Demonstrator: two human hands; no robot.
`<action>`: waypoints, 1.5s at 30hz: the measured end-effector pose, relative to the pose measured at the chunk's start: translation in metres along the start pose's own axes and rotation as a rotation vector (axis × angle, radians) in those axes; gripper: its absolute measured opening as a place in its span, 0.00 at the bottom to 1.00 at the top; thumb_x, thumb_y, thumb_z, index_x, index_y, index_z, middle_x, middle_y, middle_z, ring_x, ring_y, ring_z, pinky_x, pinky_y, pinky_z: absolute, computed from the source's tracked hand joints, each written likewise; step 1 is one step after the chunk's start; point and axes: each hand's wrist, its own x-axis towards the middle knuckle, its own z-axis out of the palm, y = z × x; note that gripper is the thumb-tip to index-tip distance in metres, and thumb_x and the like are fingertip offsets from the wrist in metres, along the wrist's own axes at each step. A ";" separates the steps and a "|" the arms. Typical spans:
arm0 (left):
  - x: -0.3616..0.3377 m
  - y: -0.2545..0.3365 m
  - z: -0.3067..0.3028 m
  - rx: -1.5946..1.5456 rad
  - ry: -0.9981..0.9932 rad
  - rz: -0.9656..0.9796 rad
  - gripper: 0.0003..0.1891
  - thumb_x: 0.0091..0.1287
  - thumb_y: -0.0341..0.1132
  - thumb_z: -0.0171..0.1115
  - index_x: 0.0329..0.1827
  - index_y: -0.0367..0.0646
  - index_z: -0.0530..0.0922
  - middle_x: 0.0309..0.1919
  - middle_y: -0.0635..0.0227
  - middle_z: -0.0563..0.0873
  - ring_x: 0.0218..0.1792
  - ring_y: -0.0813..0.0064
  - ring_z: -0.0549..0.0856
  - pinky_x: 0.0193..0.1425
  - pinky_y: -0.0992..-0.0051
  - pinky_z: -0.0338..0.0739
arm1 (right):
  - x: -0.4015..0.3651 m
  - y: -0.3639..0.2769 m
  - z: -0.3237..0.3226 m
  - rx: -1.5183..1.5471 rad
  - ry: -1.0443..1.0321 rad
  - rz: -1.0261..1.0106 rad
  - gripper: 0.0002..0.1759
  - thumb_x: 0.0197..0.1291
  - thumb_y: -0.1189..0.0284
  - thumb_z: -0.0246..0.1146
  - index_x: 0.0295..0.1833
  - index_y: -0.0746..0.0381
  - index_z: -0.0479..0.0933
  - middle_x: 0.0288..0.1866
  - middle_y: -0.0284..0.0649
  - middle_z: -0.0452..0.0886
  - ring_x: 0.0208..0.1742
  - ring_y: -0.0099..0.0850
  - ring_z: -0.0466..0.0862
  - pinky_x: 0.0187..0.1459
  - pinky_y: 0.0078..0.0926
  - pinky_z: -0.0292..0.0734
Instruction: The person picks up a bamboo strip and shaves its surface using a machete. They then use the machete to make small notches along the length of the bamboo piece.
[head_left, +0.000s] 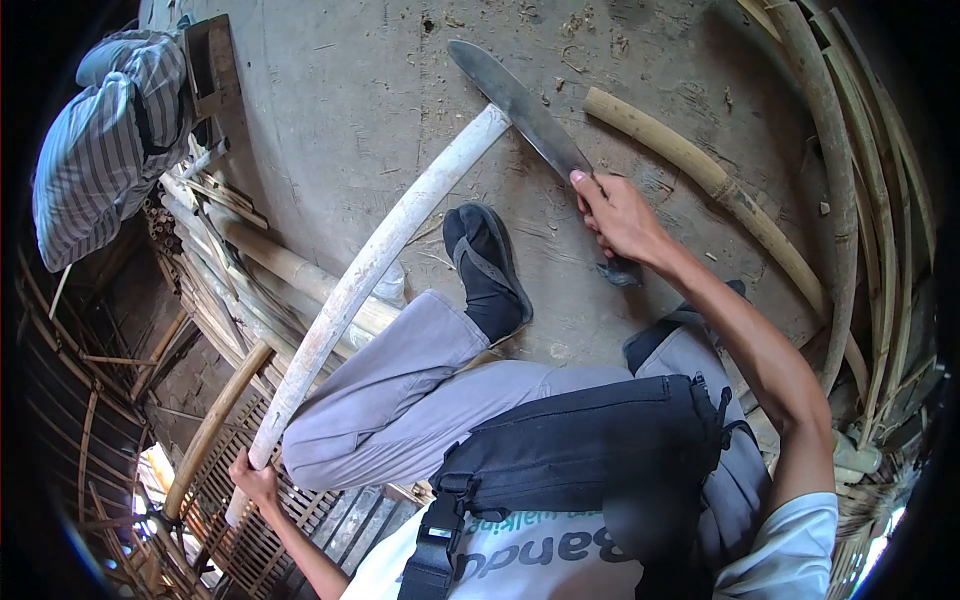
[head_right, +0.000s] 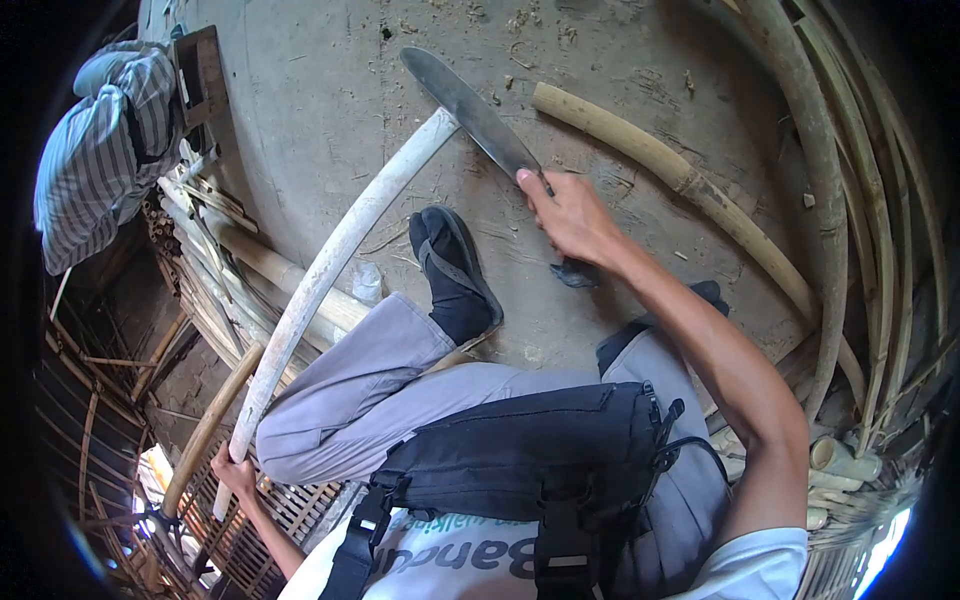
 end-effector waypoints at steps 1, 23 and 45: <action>0.001 -0.006 0.001 0.035 -0.018 0.010 0.09 0.44 0.28 0.59 0.21 0.33 0.68 0.15 0.49 0.69 0.18 0.53 0.67 0.27 0.62 0.60 | 0.000 -0.002 -0.004 -0.018 -0.004 0.008 0.30 0.73 0.47 0.47 0.31 0.63 0.69 0.20 0.32 0.70 0.15 0.22 0.73 0.16 0.28 0.71; -0.008 -0.012 0.005 0.010 -0.077 -0.001 0.08 0.43 0.28 0.57 0.23 0.32 0.70 0.16 0.46 0.68 0.19 0.51 0.67 0.28 0.63 0.62 | 0.012 0.003 0.009 0.111 -0.096 0.074 0.29 0.72 0.48 0.49 0.29 0.63 0.69 0.18 0.31 0.69 0.14 0.22 0.71 0.15 0.27 0.69; 0.043 0.096 0.055 -0.557 0.533 -0.186 0.18 0.40 0.30 0.74 0.20 0.39 0.68 0.16 0.67 0.67 0.20 0.77 0.67 0.26 0.72 0.63 | -0.036 -0.263 0.085 0.212 0.402 -0.914 0.31 0.47 0.48 0.78 0.41 0.64 0.79 0.24 0.28 0.73 0.24 0.20 0.73 0.29 0.24 0.71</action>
